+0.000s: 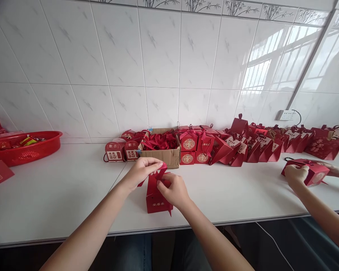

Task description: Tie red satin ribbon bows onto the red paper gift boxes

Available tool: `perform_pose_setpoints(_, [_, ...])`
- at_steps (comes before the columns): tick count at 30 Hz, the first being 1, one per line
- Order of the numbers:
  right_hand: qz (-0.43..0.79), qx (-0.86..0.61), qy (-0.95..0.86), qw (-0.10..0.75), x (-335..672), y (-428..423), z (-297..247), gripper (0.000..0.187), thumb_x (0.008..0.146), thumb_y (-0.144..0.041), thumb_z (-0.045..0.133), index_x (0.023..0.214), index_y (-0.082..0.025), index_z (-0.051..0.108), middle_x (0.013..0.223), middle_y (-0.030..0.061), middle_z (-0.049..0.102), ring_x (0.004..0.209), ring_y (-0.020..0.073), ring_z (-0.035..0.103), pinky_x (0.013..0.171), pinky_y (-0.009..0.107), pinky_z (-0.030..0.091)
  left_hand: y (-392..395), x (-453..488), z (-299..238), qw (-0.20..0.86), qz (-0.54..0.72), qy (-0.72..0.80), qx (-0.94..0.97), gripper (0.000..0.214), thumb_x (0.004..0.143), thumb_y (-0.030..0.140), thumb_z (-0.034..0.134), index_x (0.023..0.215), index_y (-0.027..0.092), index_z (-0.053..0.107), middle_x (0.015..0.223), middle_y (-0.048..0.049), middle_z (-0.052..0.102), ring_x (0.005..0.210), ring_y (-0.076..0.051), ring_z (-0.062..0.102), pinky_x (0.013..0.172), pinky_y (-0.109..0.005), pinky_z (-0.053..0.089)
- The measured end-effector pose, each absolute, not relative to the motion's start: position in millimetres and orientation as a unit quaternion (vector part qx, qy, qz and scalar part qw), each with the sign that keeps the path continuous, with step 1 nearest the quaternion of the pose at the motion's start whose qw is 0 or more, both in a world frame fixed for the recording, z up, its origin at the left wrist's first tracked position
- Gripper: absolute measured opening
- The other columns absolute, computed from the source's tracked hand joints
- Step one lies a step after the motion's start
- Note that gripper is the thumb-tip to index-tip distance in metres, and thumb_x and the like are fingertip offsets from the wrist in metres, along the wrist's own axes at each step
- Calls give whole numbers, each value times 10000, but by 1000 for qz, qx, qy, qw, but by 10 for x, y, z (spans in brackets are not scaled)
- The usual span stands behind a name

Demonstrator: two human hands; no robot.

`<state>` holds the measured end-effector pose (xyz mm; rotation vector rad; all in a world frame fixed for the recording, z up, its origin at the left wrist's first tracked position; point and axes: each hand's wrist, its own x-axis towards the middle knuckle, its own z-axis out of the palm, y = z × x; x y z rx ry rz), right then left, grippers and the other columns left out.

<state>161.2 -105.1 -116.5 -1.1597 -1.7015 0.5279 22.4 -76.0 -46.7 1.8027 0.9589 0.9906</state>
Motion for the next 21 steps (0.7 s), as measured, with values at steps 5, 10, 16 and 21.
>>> perform_pose_setpoints(5, [213, -481, -692, 495, 1616, -1015, -1227, 360, 830, -382, 489, 532, -179, 484, 512, -22, 429, 511, 111, 360, 503, 236, 285, -604, 269, -473, 500, 378, 365, 689, 407, 760, 479, 620, 1046, 194, 674, 1038, -80, 709, 1057, -246, 594, 941, -354, 409])
perform_pose_setpoints(10, [225, -481, -685, 499, 1627, -997, -1247, 373, 842, -405, 482, 551, -173, 503, 524, -19, 436, 511, 109, 351, 496, 237, 281, -512, 120, -671, 431, 395, 407, 702, 491, 842, 596, 418, 983, 193, 660, 1125, -94, 667, 1142, -264, 545, 993, -385, 358])
perform_pose_setpoints(16, [245, -474, -680, 503, 1631, -982, -1262, 379, 852, -416, 477, 589, -153, 548, 543, -16, 439, 529, 104, 349, 496, 228, 294, -657, -28, -904, 385, 405, 382, 736, 212, 733, 384, 659, 735, 179, 606, 871, -35, 666, 904, -215, 594, 886, -338, 413])
perform_pose_setpoints(21, [236, -476, -681, 504, 1629, -976, -1288, 398, 864, -409, 461, 561, -154, 495, 532, -27, 394, 526, 95, 309, 487, 225, 266, -742, 14, -951, 383, 436, 327, 746, 127, 787, 281, 584, 749, 184, 512, 910, -34, 633, 902, -175, 579, 836, -302, 424])
